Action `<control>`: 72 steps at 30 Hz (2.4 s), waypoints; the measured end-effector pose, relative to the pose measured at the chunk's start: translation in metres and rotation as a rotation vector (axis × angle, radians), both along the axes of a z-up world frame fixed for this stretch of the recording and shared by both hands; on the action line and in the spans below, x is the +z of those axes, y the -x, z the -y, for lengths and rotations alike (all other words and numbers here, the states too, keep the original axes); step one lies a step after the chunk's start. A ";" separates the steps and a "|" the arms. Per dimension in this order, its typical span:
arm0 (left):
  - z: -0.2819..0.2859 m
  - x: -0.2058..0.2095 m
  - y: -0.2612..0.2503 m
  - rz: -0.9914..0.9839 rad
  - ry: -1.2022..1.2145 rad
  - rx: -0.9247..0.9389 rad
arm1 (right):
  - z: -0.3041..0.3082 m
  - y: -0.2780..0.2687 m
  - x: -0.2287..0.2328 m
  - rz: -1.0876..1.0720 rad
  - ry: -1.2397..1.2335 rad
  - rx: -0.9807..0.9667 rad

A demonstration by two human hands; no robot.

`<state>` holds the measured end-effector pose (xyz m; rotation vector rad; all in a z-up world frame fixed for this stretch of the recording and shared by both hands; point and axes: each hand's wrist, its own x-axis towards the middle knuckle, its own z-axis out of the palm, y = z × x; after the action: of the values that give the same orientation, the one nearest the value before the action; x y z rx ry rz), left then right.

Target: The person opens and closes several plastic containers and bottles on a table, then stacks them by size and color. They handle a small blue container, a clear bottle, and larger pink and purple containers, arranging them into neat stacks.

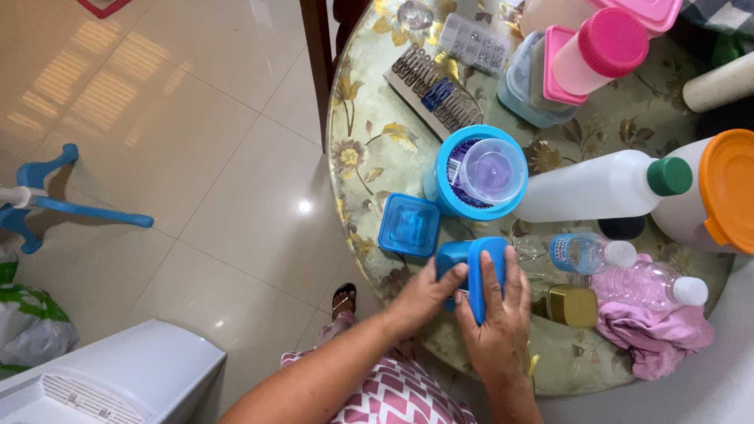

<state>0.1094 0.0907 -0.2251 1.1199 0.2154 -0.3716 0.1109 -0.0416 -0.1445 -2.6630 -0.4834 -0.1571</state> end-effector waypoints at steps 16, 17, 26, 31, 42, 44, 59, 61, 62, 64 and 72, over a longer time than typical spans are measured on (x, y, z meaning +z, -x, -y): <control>0.029 -0.010 -0.002 -0.080 -0.569 -0.041 | 0.034 -0.021 -0.063 0.005 -0.149 -0.087; 0.030 -0.009 -0.003 -0.064 -0.581 -0.052 | 0.033 -0.022 -0.067 0.016 -0.160 -0.097; 0.024 -0.018 -0.002 0.021 -0.562 -0.066 | 0.027 -0.020 -0.068 0.007 0.000 -0.153; 0.029 -0.007 -0.010 -0.096 -0.615 -0.133 | 0.031 -0.024 -0.068 -0.028 -0.029 -0.174; 0.022 0.028 -0.022 0.171 -0.747 -0.135 | 0.047 -0.047 -0.066 -0.498 -0.077 -0.406; 0.023 0.025 -0.020 0.206 -0.727 -0.067 | 0.046 -0.058 -0.066 -0.576 -0.158 -0.415; 0.021 0.027 -0.034 -0.015 -0.700 -0.119 | 0.050 -0.091 -0.071 -0.618 -0.170 -0.369; 0.022 0.030 -0.031 0.117 -0.726 0.001 | 0.049 -0.087 -0.060 -0.521 -0.226 -0.335; 0.022 0.031 -0.027 0.180 -0.737 0.060 | 0.049 -0.081 -0.054 -0.443 -0.261 -0.296; 0.017 0.035 -0.019 0.246 -0.772 0.085 | 0.049 -0.063 -0.040 -0.247 -0.255 -0.209; -0.072 0.012 -0.030 0.338 -1.366 0.391 | 0.032 0.019 -0.024 -0.073 0.032 0.003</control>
<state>0.1397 0.1625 -0.2126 2.3942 0.3946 0.4222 0.0919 -0.0738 -0.1683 -2.6887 -0.4703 -0.0509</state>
